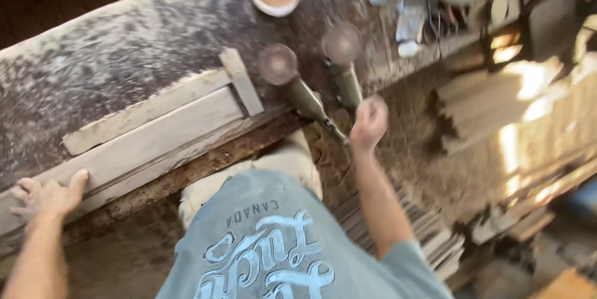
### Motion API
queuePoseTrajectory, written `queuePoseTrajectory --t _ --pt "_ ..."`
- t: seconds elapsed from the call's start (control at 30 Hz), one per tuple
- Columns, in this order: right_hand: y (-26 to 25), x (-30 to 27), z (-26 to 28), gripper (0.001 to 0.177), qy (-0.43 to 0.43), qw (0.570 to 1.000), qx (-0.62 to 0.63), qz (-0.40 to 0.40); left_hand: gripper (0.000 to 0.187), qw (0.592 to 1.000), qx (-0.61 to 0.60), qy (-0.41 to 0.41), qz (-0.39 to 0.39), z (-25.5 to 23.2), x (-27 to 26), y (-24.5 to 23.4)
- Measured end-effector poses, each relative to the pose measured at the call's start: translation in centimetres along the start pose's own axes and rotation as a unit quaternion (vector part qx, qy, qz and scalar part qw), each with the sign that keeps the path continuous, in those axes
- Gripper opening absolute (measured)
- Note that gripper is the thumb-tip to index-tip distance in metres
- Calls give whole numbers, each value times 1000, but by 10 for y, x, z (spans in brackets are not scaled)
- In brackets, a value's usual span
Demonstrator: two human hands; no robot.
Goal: Sanding wooden planks and applying glue to wooden joints in a woodworking shop.
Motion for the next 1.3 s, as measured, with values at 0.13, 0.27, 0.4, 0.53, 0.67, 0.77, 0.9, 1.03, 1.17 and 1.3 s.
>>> queuePoseTrajectory --t 0.13,0.27,0.4,0.53,0.67,0.77,0.9,1.03,1.17,1.3 --pt "-45 146 -117 33 -28 997 -55 -46 77 981 -139 24 -133 -93 -15 -35" --pt "-25 242 -168 65 17 993 -112 -23 73 972 -214 95 -17 -269 -140 -189" --pt "-13 265 -173 30 -102 991 -90 -9 70 953 -211 216 -4 -331 -171 -169" --pt "3 207 -86 30 -180 979 -70 69 40 894 -262 310 -191 -361 -196 -155" --pt "48 86 14 27 -503 835 -91 201 39 883 -345 236 -213 -329 -186 -139" --pt "95 -11 53 55 -188 923 -116 314 46 805 -397 324 -298 -332 -190 -124" --pt "167 -82 52 50 -75 870 -50 484 39 739 -482 373 -288 -341 -224 -165" --pt "215 -117 52 49 44 840 17 541 16 749 -501 285 -328 -343 -214 -118" --pt "233 -124 43 42 134 800 118 573 21 763 -503 176 -366 -352 -197 -83" --pt "219 -113 47 56 104 805 56 581 27 773 -516 161 -333 -356 -159 -63"
Point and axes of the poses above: each hand's wrist, its own x-axis towards the middle knuckle, its own y-axis out of the palm, z = x × y, the point moved 6 cm from there along x, towards the middle knuckle, and after that the axes turned 7 degrees about x, right-handed, at the moved point
